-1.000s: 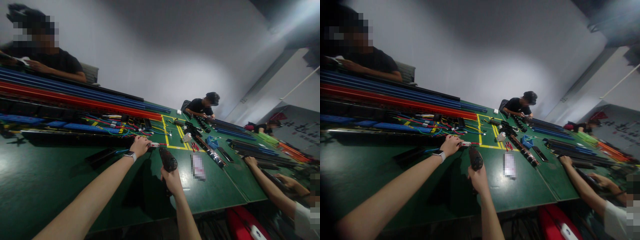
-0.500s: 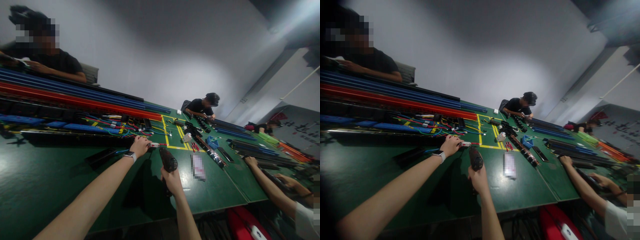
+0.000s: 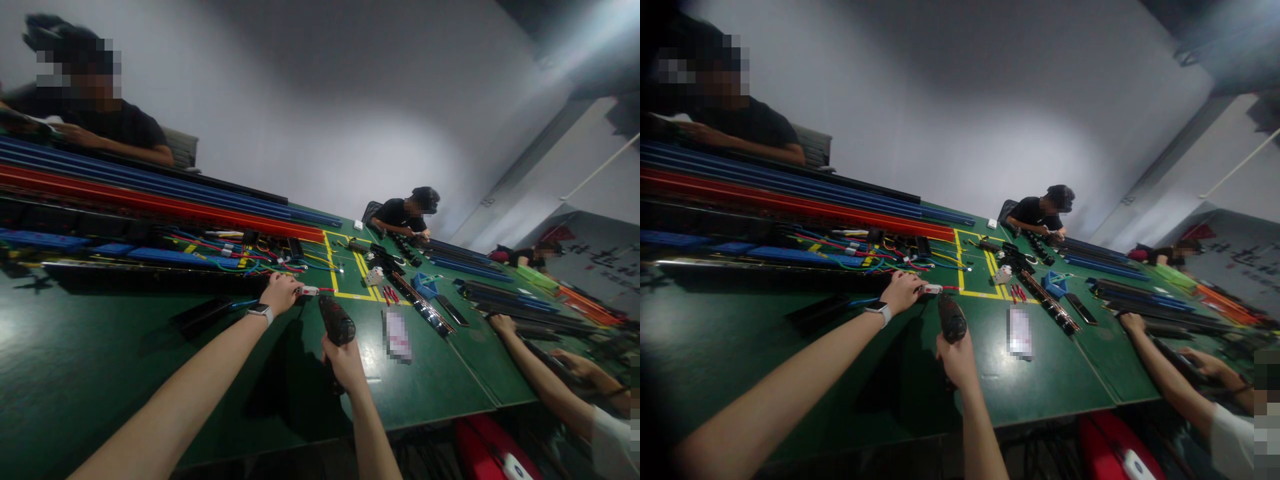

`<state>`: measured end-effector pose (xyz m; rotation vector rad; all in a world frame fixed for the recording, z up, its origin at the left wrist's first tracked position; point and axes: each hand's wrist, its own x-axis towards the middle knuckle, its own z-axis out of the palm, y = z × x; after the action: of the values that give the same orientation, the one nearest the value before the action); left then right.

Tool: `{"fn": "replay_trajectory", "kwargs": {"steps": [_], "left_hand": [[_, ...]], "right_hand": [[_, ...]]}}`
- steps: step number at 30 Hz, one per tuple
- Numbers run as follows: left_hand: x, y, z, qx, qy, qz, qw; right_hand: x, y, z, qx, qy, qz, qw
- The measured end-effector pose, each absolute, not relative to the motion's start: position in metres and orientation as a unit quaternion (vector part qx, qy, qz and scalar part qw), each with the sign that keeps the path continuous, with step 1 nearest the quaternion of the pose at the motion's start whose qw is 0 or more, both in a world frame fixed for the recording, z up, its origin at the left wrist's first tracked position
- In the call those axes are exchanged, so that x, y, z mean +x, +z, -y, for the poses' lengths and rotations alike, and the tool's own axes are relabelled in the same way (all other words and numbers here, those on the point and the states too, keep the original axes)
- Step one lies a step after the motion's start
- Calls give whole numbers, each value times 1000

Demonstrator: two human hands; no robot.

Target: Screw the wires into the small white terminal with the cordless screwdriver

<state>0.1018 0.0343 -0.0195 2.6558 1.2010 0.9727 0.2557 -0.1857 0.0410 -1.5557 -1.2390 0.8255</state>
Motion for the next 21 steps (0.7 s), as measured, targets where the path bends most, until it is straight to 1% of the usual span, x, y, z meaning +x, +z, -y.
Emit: {"fn": "replay_trajectory", "kwargs": {"steps": [5,21], "left_hand": [[102,-20,-34,862,320,-390,34],[102,-19,-34,861,324,-390,36]], "right_hand": [[254,45,187,-623,350,499,490],[252,46,188,-626,344,502,487]]}}
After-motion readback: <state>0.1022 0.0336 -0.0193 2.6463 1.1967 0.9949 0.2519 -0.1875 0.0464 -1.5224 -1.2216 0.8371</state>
